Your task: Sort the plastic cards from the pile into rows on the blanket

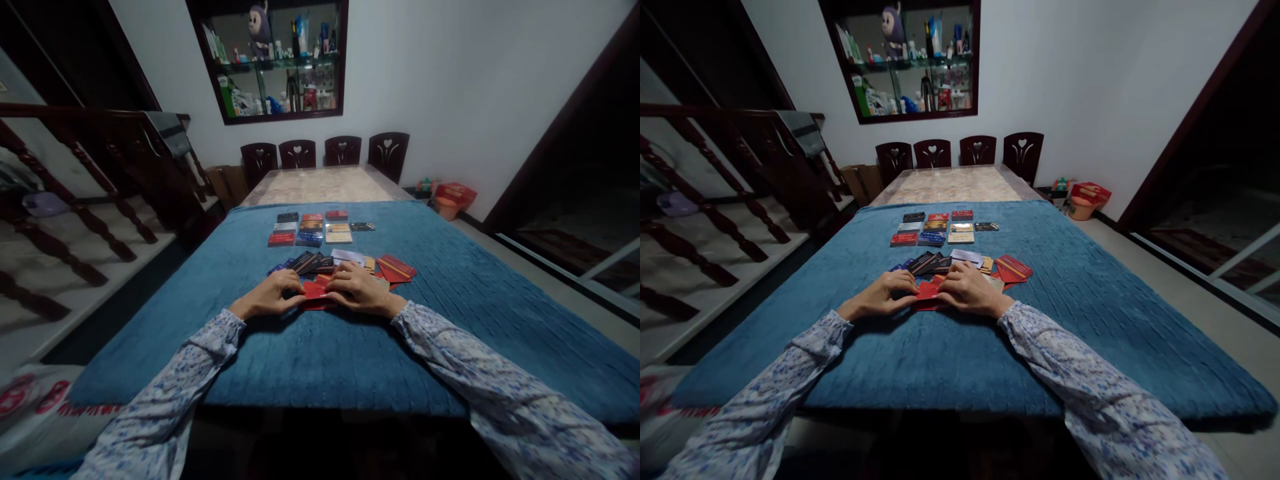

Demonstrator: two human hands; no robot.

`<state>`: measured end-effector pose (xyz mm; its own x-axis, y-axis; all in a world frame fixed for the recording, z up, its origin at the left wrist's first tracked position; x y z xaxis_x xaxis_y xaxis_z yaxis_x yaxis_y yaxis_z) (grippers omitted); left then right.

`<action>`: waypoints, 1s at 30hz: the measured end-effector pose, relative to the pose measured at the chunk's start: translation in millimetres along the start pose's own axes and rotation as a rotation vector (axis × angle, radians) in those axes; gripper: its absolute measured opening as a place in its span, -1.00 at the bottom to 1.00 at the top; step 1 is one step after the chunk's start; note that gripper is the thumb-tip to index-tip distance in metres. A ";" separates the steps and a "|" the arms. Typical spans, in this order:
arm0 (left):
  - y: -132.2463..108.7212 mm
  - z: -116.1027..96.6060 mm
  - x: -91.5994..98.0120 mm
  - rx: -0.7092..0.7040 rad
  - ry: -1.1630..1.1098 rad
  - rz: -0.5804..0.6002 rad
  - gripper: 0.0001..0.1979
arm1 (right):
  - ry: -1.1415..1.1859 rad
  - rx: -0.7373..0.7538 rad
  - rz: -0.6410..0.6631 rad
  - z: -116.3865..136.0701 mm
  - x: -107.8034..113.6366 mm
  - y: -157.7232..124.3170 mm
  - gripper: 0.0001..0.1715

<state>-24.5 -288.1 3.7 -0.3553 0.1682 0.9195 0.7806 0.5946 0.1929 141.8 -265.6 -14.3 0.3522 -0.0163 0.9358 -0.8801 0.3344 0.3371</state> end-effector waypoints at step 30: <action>-0.9 24.9 -14.6 0.117 0.199 -0.219 -0.62 | -0.174 -0.307 -0.025 -23.8 -17.6 3.6 -0.50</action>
<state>-32.9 -271.6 -18.4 -0.3921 -0.1244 0.9115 0.6279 0.6879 0.3640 140.0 -241.6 -32.0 0.2896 -0.1794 0.9402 -0.7258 0.5992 0.3379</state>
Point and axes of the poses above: each hand's wrist, its own y-axis towards the middle knuckle, its own x-axis out of the back of the hand, z = x × y, the point moved 7 cm from there along y, towards the middle knuckle, and after that the axes turned 11 degrees about z, right-handed, at the moved point
